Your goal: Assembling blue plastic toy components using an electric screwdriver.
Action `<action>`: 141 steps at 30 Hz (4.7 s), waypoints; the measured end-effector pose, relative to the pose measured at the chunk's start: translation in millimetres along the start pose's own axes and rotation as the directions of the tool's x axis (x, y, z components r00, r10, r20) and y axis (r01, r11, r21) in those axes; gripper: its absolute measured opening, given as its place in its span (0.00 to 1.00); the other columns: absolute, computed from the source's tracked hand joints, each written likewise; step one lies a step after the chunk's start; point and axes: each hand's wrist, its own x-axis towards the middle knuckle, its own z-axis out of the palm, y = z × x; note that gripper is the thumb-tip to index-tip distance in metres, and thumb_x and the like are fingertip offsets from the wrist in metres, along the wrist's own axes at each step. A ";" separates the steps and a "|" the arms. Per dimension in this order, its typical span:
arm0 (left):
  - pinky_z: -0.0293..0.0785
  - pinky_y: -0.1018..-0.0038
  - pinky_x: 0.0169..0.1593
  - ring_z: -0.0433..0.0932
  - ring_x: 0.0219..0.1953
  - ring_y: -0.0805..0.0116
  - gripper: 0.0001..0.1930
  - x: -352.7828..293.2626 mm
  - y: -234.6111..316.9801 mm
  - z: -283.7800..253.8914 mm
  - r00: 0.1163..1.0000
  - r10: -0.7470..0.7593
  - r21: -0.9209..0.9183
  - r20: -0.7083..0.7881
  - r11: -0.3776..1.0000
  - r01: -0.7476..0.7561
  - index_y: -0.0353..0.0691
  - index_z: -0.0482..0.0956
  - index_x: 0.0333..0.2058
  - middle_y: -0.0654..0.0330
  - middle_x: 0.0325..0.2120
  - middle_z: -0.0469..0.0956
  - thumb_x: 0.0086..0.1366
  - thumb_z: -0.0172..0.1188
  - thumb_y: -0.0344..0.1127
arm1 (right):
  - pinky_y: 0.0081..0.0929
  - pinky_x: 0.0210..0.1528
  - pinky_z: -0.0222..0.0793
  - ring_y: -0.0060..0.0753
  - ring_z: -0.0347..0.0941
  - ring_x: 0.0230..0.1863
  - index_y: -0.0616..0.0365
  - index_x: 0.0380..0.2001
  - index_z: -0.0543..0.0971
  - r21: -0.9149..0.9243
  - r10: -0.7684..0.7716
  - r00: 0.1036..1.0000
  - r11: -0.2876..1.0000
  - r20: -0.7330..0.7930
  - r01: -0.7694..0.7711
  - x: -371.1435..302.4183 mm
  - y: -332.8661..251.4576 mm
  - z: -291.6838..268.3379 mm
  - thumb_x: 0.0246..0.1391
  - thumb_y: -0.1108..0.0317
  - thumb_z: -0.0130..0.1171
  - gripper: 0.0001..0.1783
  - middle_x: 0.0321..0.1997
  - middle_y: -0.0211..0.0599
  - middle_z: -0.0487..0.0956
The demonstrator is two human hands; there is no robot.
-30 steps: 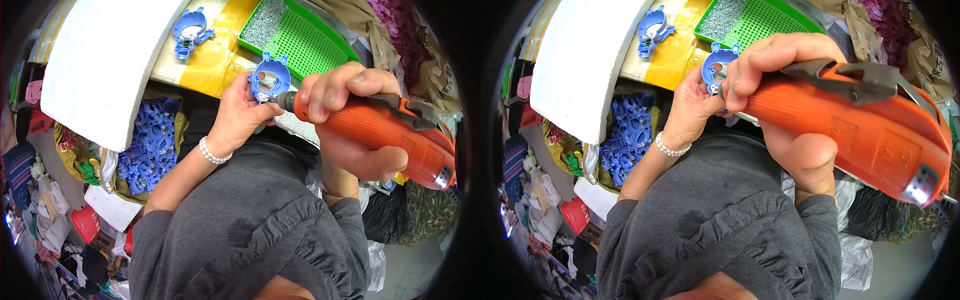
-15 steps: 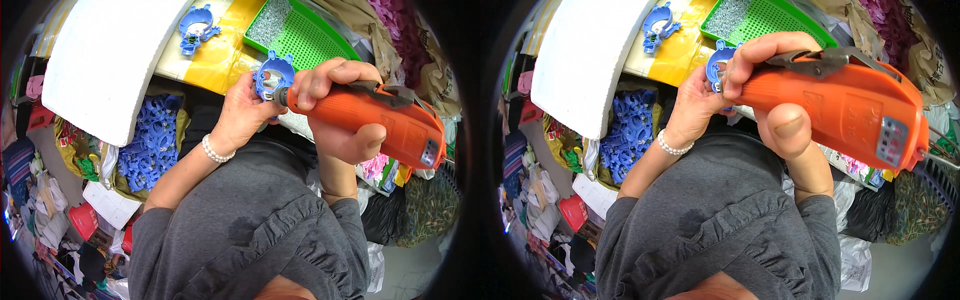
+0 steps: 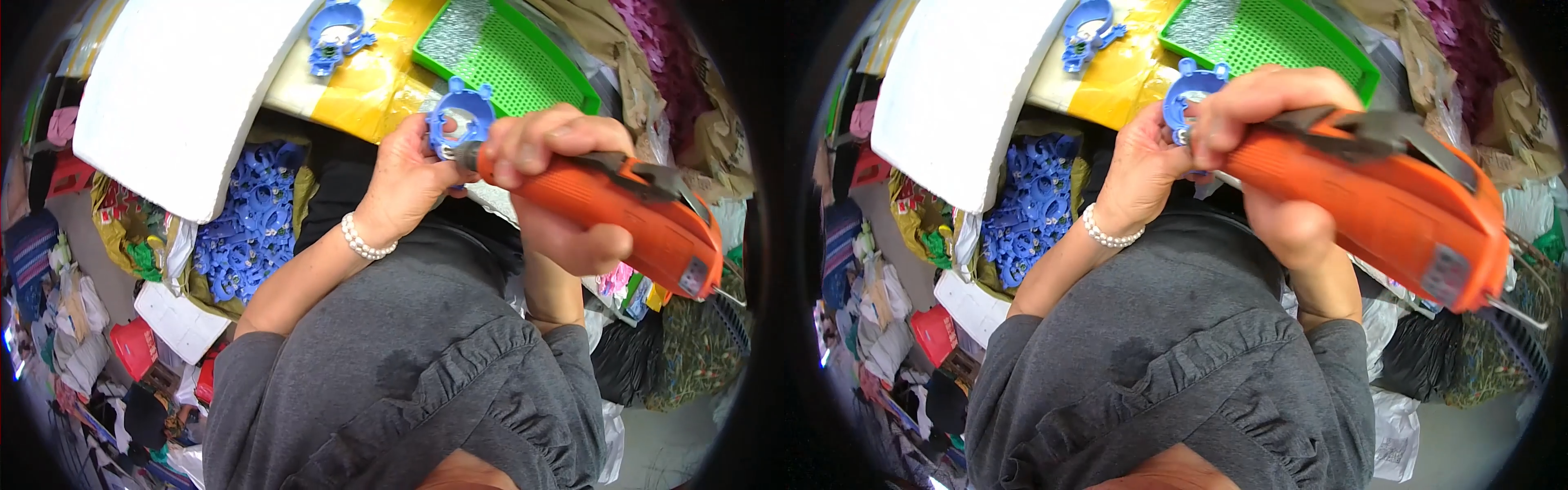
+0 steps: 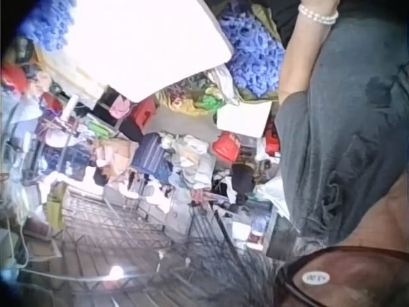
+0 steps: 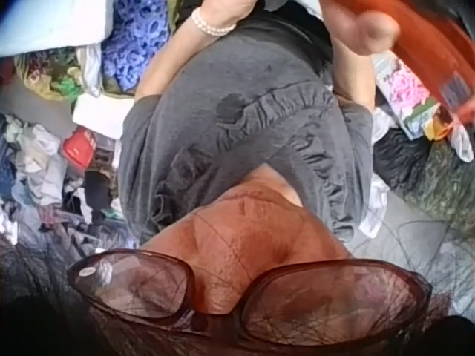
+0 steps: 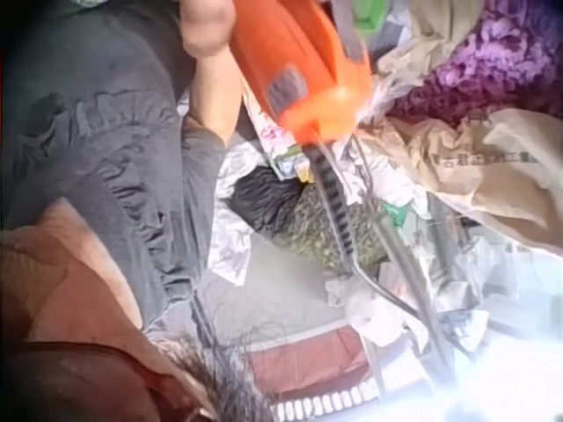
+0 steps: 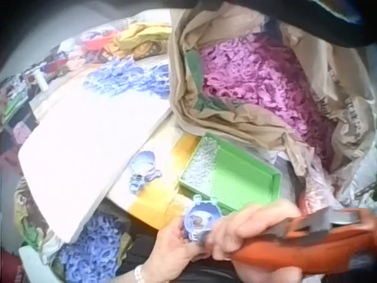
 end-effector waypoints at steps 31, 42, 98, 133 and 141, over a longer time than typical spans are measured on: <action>0.66 0.88 0.25 0.68 0.23 0.82 0.15 -135.0 8.6 -251.9 0.263 0.676 0.670 -0.688 0.731 -0.127 0.34 0.69 0.44 0.65 0.27 0.72 0.56 0.54 0.21 | 0.27 0.30 0.62 0.28 0.65 0.24 0.59 0.38 0.64 -0.007 0.064 0.909 0.997 -0.411 -0.074 0.3 -17.9 -31.0 0.44 0.43 0.60 0.31 0.28 0.37 0.67; 0.74 0.82 0.28 0.74 0.26 0.78 0.08 -17.2 206.9 -181.5 0.409 0.858 0.834 -0.312 0.453 -0.315 0.34 0.74 0.35 0.64 0.27 0.75 0.56 0.58 0.25 | 0.25 0.27 0.65 0.27 0.65 0.23 0.58 0.37 0.64 -0.023 0.083 0.896 0.994 -0.437 -0.103 26.9 -6.2 -49.9 0.43 0.46 0.62 0.30 0.28 0.37 0.67; 0.69 0.59 0.36 0.74 0.31 0.46 0.09 236.6 318.4 -169.3 0.467 0.859 0.978 0.209 -0.175 -0.116 0.37 0.76 0.27 0.47 0.24 0.76 0.42 0.53 0.27 | 0.22 0.27 0.67 0.26 0.66 0.24 0.59 0.36 0.63 -0.063 0.105 0.842 0.985 -0.529 -0.162 22.3 -5.5 -76.1 0.42 0.48 0.64 0.30 0.28 0.36 0.67; 0.72 0.80 0.35 0.74 0.37 0.75 0.24 149.0 251.2 -188.7 0.995 0.075 0.893 -0.063 0.449 0.022 0.36 0.70 0.50 0.60 0.38 0.77 0.58 0.60 0.42 | 0.25 0.30 0.64 0.28 0.65 0.25 0.60 0.37 0.64 -0.058 0.144 0.860 0.979 -0.489 -0.197 13.7 -5.7 -64.6 0.44 0.49 0.62 0.29 0.30 0.38 0.67; 0.74 0.83 0.28 0.74 0.30 0.79 0.27 133.3 237.9 -172.9 0.988 0.108 0.860 -0.106 0.509 0.037 0.37 0.70 0.49 0.61 0.32 0.77 0.49 0.67 0.33 | 0.26 0.31 0.65 0.28 0.65 0.26 0.60 0.38 0.64 -0.041 0.156 0.873 0.980 -0.463 -0.197 13.3 -7.9 -63.3 0.44 0.49 0.61 0.29 0.31 0.39 0.67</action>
